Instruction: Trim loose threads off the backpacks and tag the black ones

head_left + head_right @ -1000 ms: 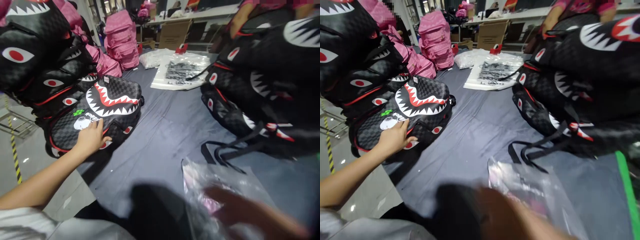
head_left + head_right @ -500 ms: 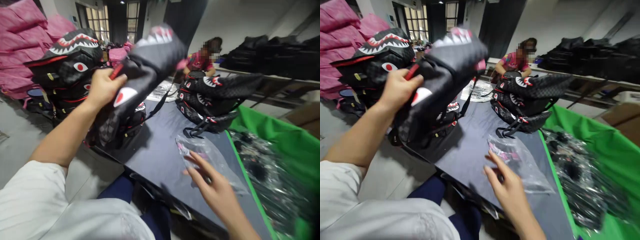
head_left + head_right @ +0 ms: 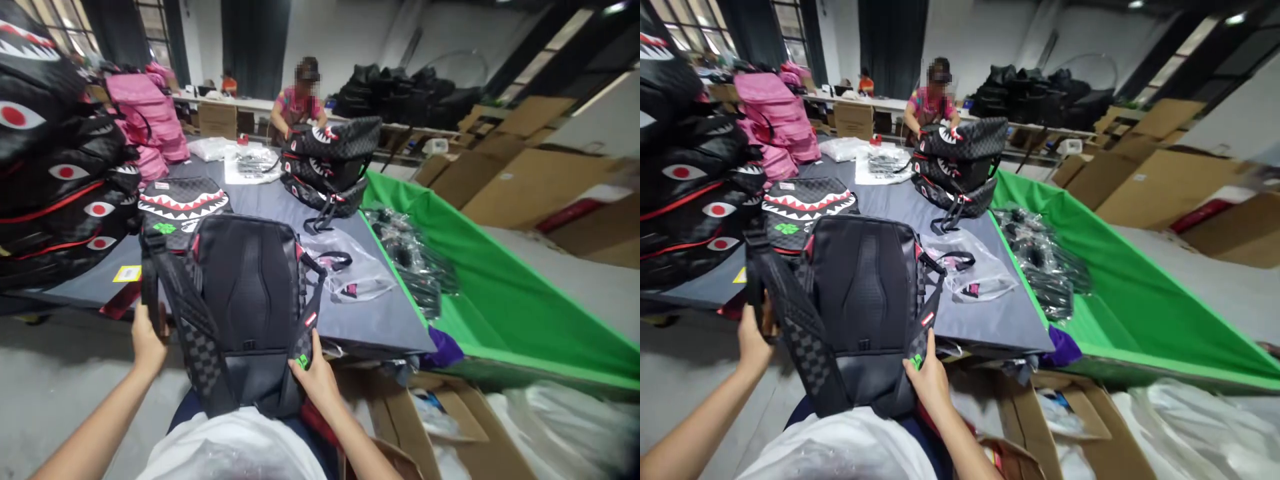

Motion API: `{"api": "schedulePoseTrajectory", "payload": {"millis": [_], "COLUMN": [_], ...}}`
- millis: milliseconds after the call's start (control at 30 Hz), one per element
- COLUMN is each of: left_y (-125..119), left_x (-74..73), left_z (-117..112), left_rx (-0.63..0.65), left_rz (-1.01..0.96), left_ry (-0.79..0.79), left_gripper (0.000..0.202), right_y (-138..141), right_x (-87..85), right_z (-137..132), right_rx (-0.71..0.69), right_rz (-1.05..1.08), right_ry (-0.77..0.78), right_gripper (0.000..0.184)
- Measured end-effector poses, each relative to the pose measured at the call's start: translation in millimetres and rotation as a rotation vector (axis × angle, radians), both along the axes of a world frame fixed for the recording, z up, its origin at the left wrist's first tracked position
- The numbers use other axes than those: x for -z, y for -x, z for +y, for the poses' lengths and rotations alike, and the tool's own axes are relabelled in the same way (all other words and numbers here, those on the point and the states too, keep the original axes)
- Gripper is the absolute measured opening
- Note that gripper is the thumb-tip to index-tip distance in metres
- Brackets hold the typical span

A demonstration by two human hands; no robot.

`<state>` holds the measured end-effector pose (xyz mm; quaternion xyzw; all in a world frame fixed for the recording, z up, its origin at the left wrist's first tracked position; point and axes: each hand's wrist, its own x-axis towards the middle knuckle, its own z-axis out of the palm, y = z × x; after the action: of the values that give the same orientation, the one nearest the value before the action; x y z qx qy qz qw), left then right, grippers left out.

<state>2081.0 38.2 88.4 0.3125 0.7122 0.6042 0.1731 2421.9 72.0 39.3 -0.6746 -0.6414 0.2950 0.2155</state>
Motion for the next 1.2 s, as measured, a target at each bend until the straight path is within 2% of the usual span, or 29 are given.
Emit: {"api": "schedulePoseTrajectory", "payload": {"millis": [67,133,167,233,300,333,433,500,567,600,633,700,800,900,1000,1100,1200], "left_y": [-8.3,-28.9,-42.5,-70.7,-94.2,-102.5,-114.4,-116.3,-118.0,-119.1,-120.3,-122.0,-119.6,-110.1,-98.7,-91.7,-88.9], "left_x": [-26.9,-58.4,-71.0,-84.6,-82.3,-77.4,-62.2,-59.7,-63.2,-65.9,-68.4,-71.9,-73.6,-74.4,-72.3,-63.8,-52.7], "left_z": [-6.8,-5.4,0.0,22.9,63.3,88.1,160.1,190.3,201.3,201.2,198.9,191.9,186.6,189.4,192.7,192.8,193.1], "left_rx": [-0.041,-0.002,0.086,0.399,0.801,0.909,1.023,1.048,1.120,1.181,1.244,1.331,1.328,1.202,1.130,1.121,1.113], "left_rz": [0.266,0.612,0.782,1.104,1.393,1.480,1.587,1.588,1.569,1.554,1.536,1.495,1.516,1.604,1.650,1.628,1.616], "left_ry": [-0.184,-0.370,-0.428,-0.467,-0.452,-0.428,-0.296,-0.193,-0.120,-0.102,-0.093,-0.093,-0.087,-0.131,-0.212,-0.271,-0.310], "left_gripper": [0.054,0.064,0.067,0.062,0.045,0.037,0.025,0.022,0.024,0.026,0.027,0.029,0.031,0.046,0.049,0.034,0.025], "right_y": [9.1,18.2,21.6,24.9,22.8,20.0,8.3,4.1,7.7,12.6,19.2,34.8,53.4,55.8,46.3,37.6,35.4], "right_x": [12.7,18.5,19.8,18.9,10.7,2.8,-35.0,-64.9,-87.9,-94.1,-96.2,-88.4,-62.3,-49.1,-58.8,-73.2,-79.2], "right_z": [-18.5,-29.0,-32.2,-36.3,-38.3,-38.8,-37.2,-31.6,-19.1,-9.8,1.1,25.6,57.1,74.9,89.9,109.2,126.6], "right_rx": [0.012,0.019,0.015,-0.008,-0.046,-0.064,-0.057,-0.007,0.032,0.045,0.047,-0.002,-0.090,-0.108,-0.224,-0.416,-0.606], "right_rz": [-0.071,-0.117,-0.133,-0.155,-0.194,-0.214,-0.129,0.125,0.408,0.509,0.568,0.531,0.293,0.091,-0.125,-0.332,-0.496], "right_ry": [0.005,-0.028,-0.042,-0.055,-0.030,-0.015,-0.069,-0.189,-0.279,-0.301,-0.311,-0.291,-0.190,-0.177,-0.321,-0.452,-0.489], "right_gripper": [0.098,0.098,0.097,0.094,0.092,0.092,0.081,0.069,0.059,0.055,0.052,0.043,0.028,0.017,0.021,0.033,0.034]}}
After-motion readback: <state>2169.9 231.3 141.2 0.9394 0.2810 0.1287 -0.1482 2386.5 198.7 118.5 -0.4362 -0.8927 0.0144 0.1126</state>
